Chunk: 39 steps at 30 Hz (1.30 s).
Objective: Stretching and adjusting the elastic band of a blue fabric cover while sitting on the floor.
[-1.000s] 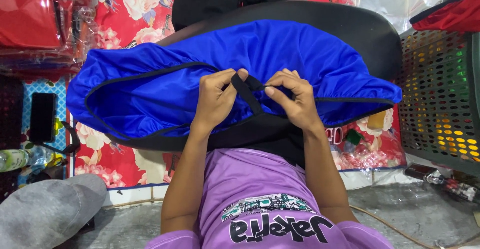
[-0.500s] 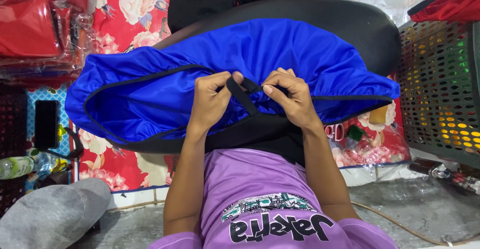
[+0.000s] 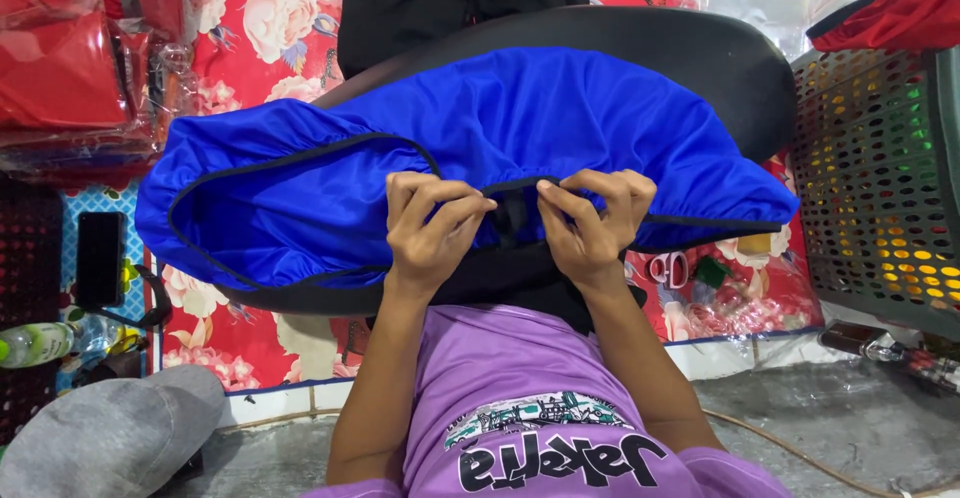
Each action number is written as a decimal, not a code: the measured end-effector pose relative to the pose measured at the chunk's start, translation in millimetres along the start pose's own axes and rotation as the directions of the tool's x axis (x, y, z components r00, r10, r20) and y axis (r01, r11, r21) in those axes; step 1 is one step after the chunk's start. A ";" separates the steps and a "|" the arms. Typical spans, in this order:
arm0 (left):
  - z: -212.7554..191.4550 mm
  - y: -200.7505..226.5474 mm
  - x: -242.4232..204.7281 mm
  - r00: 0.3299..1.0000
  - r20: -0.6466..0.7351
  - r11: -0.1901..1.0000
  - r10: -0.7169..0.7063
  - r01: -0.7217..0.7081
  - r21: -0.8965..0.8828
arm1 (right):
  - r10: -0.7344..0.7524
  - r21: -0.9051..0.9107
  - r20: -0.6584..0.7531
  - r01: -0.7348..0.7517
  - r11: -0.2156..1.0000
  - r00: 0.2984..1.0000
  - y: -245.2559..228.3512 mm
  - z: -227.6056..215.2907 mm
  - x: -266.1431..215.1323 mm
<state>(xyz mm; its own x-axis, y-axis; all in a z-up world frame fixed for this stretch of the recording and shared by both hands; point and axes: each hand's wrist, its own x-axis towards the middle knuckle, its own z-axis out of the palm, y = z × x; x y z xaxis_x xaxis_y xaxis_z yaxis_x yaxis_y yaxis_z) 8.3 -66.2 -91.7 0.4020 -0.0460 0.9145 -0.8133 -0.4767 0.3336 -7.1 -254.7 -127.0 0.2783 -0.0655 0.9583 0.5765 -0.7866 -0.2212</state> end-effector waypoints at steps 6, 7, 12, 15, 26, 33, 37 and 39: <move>8.8 -4.4 -12.9 0.993 -0.106 0.998 0.046 -0.040 0.057 | -0.015 -0.002 -0.042 0.015 1.000 0.999 -2.2 3.7 3.1; 9.7 -5.2 -14.8 0.993 -0.110 0.998 0.048 -0.043 0.046 | -0.019 0.000 -0.044 0.019 1.000 0.999 -2.2 3.3 3.7; 8.0 -6.1 -14.1 0.995 -0.094 0.999 0.033 -0.031 0.024 | -0.001 0.020 -0.061 0.002 1.000 0.998 -6.7 4.5 7.3; 5.1 -0.6 -4.9 0.999 -0.041 1.000 -0.002 0.001 -0.011 | 0.010 0.038 -0.060 -0.008 0.999 0.998 -5.1 4.3 5.8; -2.6 29.6 21.3 0.978 0.161 0.991 -0.134 0.128 0.050 | 0.010 0.120 -0.067 -0.002 0.993 0.998 -6.5 2.8 6.3; 17.4 17.2 1.1 0.997 0.041 0.993 -0.065 0.060 0.102 | 0.016 0.105 -0.070 -0.009 0.994 0.997 -12.3 4.7 14.1; 20.1 10.7 -8.8 0.999 -0.026 0.996 -0.042 0.044 0.079 | 0.027 0.072 -0.087 -0.020 0.997 0.996 -20.9 8.5 24.9; 19.5 11.1 -6.1 0.998 -0.038 0.996 -0.043 0.046 0.079 | 0.021 0.073 -0.070 -0.016 0.997 0.997 -14.2 2.8 19.9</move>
<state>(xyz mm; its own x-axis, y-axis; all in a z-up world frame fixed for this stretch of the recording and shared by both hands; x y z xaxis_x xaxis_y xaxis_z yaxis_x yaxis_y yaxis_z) 5.1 -88.3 -98.0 0.4204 0.0084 0.9073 -0.7581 -0.5463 0.3563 -7.5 -243.1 -105.3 0.2358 -0.1251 0.9637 0.6267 -0.7383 -0.2492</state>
